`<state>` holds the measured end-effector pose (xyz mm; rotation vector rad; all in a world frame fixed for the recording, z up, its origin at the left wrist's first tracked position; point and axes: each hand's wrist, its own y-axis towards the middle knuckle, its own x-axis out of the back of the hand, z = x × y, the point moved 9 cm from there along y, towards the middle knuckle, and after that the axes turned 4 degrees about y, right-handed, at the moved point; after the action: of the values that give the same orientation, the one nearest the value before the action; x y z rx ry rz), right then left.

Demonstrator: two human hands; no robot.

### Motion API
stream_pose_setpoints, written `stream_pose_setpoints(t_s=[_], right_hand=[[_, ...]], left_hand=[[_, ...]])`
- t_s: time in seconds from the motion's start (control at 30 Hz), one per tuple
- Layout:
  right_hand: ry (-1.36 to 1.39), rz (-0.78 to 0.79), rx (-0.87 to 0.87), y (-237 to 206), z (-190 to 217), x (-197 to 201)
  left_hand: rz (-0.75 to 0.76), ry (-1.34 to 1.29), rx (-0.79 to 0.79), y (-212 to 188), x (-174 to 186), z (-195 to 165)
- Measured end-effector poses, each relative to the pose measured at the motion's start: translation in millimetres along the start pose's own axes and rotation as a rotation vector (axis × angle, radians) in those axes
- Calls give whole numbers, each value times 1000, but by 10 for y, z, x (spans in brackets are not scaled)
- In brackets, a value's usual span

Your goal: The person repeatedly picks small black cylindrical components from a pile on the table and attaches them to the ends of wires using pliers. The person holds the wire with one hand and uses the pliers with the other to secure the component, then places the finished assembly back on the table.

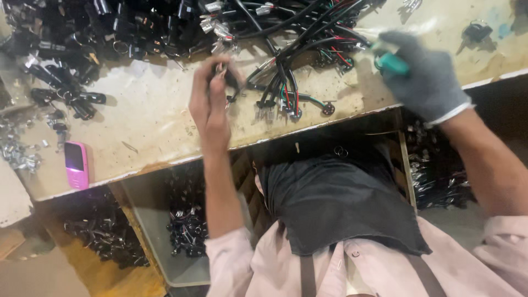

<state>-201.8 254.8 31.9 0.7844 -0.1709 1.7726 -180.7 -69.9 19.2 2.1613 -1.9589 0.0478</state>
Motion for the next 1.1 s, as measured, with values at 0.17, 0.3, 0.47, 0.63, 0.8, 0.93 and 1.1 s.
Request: stream_pose_setpoints(t_s=[0.17,0.3,0.47,0.63,0.8,0.93,1.1], right_hand=[[718,-165,-508,-263,239,-193],[169,125,37,-309,993,-415],[31,371,182,-450,888,-687],[531,-10,-137,-517,675,-504],[1505,-266,-496,-766,443,-786],[1628,-250,-616,-802,274,-1042],[743,-333,-68,40,149,-522]], left_hand=[[295,-339,205,-846,-806,-120],[413,-376,316,-1152,-1076,30],[415,-267,193,-1152,-1094,-49],[308,-8,46,-1209,-1047,-155],[393,-53,66,-1317,-1109,-47],[374,-112,75,-1266,-1040,-66],[590,-583,333,-1407,-1317,-341]])
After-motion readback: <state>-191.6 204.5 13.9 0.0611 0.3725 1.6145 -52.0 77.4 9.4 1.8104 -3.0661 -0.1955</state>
